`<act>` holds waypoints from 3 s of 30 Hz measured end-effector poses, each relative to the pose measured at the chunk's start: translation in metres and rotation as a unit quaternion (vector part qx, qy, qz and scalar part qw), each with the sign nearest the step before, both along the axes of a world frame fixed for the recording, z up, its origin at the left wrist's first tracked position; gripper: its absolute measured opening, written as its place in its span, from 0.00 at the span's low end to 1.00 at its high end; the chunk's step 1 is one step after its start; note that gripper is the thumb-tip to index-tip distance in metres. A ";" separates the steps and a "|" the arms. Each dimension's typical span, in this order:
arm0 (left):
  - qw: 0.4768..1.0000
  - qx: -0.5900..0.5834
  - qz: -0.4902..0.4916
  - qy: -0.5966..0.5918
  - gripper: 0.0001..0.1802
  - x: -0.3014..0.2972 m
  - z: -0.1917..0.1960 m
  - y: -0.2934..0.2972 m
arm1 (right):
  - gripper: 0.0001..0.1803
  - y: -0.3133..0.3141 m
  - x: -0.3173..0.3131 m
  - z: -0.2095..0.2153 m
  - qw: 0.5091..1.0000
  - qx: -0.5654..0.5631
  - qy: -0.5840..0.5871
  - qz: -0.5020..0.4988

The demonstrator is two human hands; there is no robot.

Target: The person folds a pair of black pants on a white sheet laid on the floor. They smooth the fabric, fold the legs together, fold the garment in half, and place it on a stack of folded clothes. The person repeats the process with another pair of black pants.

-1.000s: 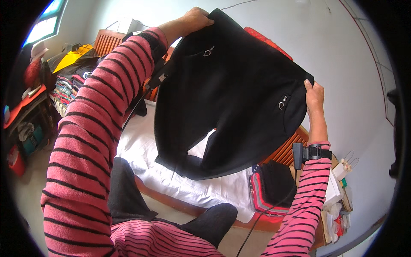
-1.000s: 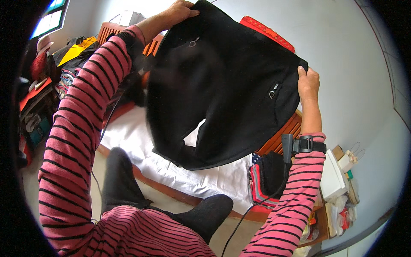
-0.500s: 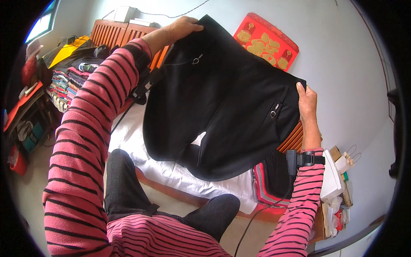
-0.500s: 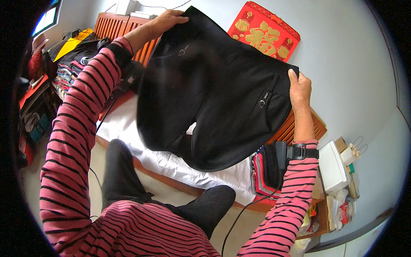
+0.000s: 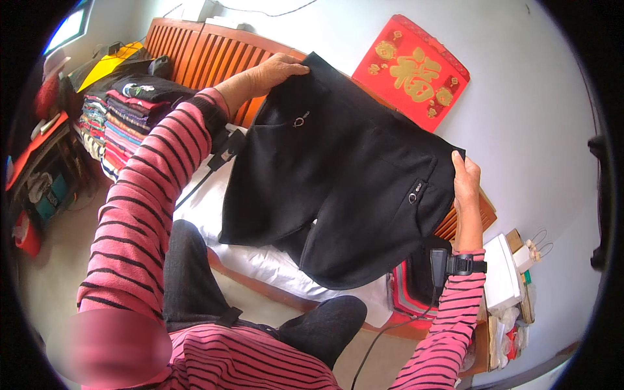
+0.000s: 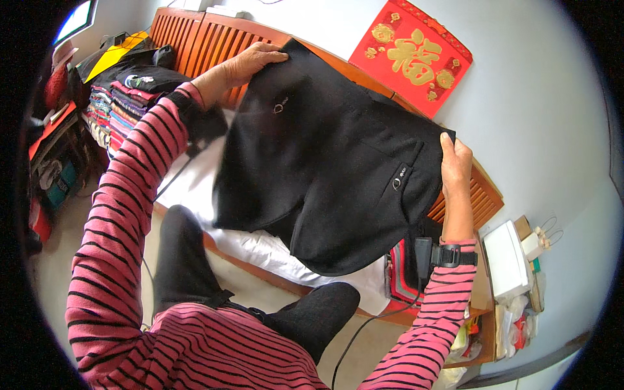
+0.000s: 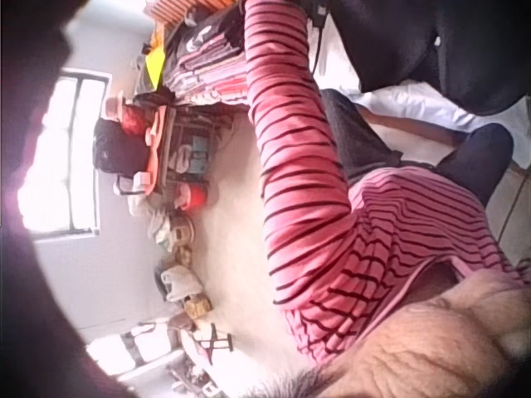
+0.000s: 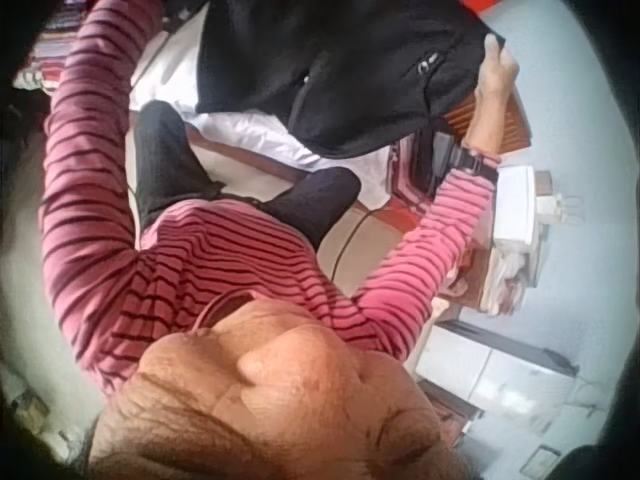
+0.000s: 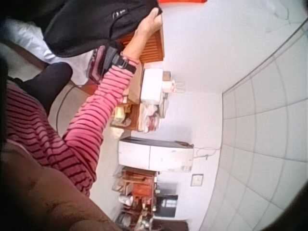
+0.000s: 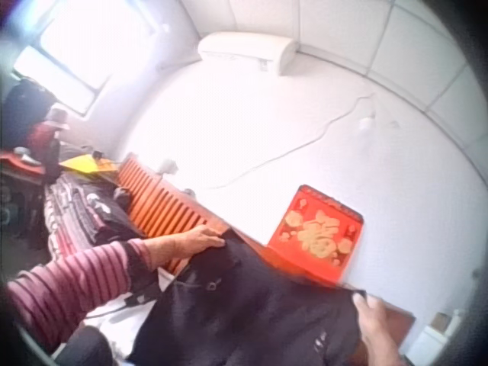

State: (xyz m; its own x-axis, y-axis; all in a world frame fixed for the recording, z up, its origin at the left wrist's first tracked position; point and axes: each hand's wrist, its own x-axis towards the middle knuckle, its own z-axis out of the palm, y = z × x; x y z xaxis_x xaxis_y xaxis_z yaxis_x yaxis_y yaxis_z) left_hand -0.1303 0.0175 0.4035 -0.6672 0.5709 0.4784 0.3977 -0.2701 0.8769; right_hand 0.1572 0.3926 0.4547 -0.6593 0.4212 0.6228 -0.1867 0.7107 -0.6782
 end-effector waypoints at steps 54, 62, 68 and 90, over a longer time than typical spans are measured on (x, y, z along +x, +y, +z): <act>0.965 -0.063 0.145 -0.209 0.19 0.111 -0.241 0.033 | 0.11 -0.021 -0.012 -0.280 0.930 -0.351 -0.099 0.052; 0.987 -0.072 0.127 -0.059 0.18 0.162 -0.250 0.076 | 0.09 -0.099 -0.019 -0.264 0.951 -0.265 -0.158 0.039; 0.981 -0.072 0.182 -0.002 0.13 0.203 -0.246 0.084 | 0.17 -0.143 -0.027 -0.269 0.957 -0.192 -0.214 0.045; 0.989 -0.090 0.110 0.031 0.22 0.227 -0.262 0.071 | 0.12 -0.157 -0.026 -0.281 0.979 -0.049 -0.184 0.074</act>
State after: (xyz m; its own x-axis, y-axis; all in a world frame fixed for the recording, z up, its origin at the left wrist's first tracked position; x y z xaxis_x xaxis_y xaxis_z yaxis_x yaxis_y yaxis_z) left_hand 0.0963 0.0885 0.1416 -0.7578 0.4951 0.4251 0.4833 -0.0118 0.8753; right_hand 0.1314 0.2357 0.1742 -0.8893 0.3508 0.2934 -0.0126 0.6224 -0.7826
